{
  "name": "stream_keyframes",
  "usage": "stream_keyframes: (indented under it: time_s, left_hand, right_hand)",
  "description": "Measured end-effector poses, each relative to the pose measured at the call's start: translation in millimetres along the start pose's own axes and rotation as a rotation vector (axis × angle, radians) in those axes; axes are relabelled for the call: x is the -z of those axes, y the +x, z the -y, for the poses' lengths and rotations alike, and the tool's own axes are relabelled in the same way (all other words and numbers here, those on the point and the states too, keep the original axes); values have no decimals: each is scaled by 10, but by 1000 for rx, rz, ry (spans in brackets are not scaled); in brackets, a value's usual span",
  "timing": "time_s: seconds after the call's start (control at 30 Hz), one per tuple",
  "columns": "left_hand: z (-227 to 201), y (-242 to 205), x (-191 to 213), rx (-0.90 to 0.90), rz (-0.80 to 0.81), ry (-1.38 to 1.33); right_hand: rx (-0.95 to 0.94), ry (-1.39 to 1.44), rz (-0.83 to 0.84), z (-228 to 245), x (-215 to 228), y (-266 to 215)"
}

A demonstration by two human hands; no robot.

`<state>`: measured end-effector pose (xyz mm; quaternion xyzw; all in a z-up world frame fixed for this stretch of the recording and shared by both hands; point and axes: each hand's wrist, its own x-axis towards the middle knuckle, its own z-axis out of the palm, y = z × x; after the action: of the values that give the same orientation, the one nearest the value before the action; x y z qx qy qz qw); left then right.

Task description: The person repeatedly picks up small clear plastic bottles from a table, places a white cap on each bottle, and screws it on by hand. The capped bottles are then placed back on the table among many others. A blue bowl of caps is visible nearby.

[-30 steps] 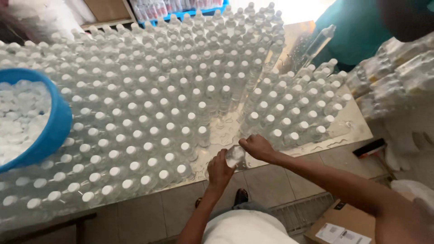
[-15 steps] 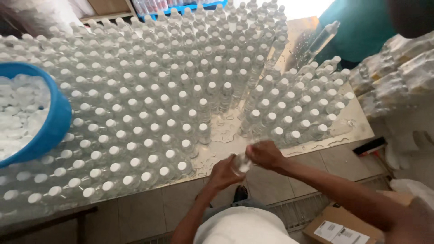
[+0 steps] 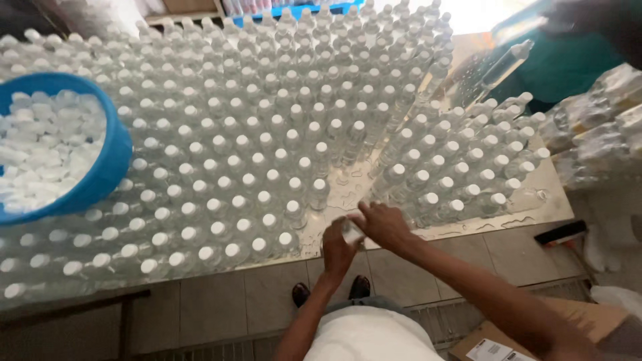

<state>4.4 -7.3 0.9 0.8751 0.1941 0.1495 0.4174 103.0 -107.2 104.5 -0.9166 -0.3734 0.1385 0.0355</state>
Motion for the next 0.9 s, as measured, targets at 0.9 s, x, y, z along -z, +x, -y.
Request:
stream_keyframes:
  time_s: [0.9]
  left_hand:
    - [325, -115, -186, 805, 278, -1422]
  right_hand:
    - [-265, -15, -72, -1174, -68, 713]
